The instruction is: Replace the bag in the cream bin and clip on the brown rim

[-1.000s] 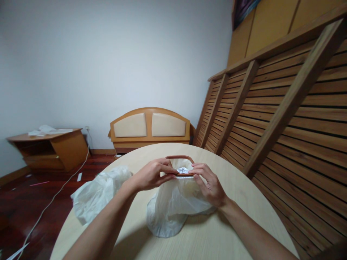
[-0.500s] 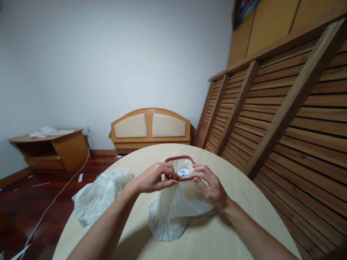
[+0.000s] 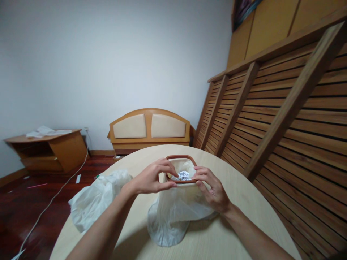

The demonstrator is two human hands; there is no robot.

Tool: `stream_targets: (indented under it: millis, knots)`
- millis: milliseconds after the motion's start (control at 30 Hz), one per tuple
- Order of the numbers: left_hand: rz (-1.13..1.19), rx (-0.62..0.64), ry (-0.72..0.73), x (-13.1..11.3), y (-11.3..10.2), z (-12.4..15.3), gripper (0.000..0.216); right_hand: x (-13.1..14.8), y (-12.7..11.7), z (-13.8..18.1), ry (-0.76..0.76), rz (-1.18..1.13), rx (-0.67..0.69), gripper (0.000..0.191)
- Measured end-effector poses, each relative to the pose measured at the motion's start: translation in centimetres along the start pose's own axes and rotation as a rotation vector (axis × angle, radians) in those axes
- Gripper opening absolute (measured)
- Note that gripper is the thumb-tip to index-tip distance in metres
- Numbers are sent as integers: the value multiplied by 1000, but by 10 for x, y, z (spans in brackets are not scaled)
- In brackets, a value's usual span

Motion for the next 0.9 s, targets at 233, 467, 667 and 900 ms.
stream_targets:
  millis: [233, 467, 667, 900]
  knots:
    - [84, 61, 21, -1, 2, -2, 17, -4, -4, 0, 12, 23, -20, 16]
    - [8, 57, 57, -7, 6, -1, 21, 0, -6, -3, 4, 54, -10, 11]
    - [-19, 78, 51, -8, 12, -2, 21, 6, -5, -5, -41, 100, 10, 13]
    - [0, -93, -37, 6, 0, -2, 60, -12, -26, -1, 8, 195, -67, 11]
Point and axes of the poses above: each hand's wrist, its own z-axis away from the middle knuckle, its own y-axis out of the palm, x = y × z, the point moved 10 cm from there along -z, towards the middle knuckle, and after that the axes turned 12 degrees about -y, right-handed, at the moved point
